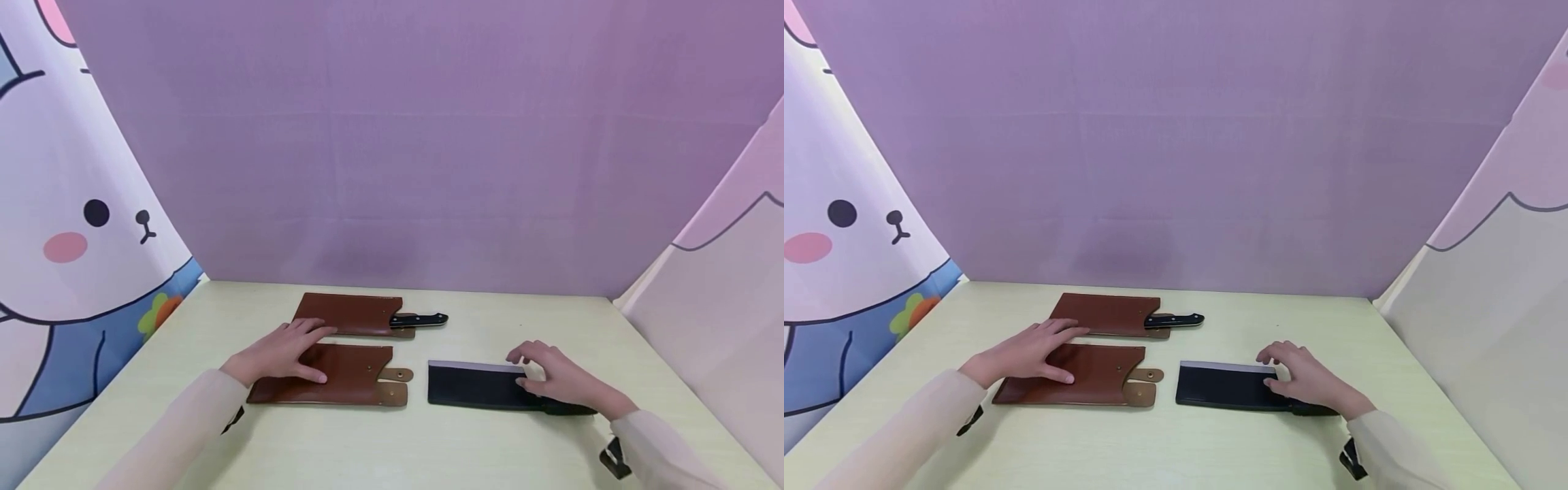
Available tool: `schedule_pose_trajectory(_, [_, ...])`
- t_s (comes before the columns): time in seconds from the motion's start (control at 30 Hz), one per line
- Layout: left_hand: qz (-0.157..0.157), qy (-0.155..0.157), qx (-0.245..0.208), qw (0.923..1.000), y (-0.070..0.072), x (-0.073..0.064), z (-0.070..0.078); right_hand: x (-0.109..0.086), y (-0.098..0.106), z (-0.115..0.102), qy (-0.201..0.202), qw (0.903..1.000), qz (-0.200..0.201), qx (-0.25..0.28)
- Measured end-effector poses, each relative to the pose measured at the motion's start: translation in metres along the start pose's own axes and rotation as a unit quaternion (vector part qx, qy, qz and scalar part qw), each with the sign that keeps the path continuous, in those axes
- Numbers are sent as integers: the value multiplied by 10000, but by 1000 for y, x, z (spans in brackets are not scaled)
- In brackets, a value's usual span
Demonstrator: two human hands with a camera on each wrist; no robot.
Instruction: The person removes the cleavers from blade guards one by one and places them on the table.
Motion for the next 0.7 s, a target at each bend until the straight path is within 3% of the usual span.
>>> schedule_pose_trajectory(0.23, [162,93,35,9998,3,9,-2,21,-17,5,-485,9981,-292,-226])
schedule_pose_trajectory(0.7, [268,275,536,9978,5,33,-6,68,-36,2,-636,9953,-528,-509])
Point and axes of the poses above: each hand's wrist, its own x-axis towards the middle knuckle, its own y-axis out of the back of the hand, z = x × y, the point moved 10 cm from there along x, towards the middle knuckle
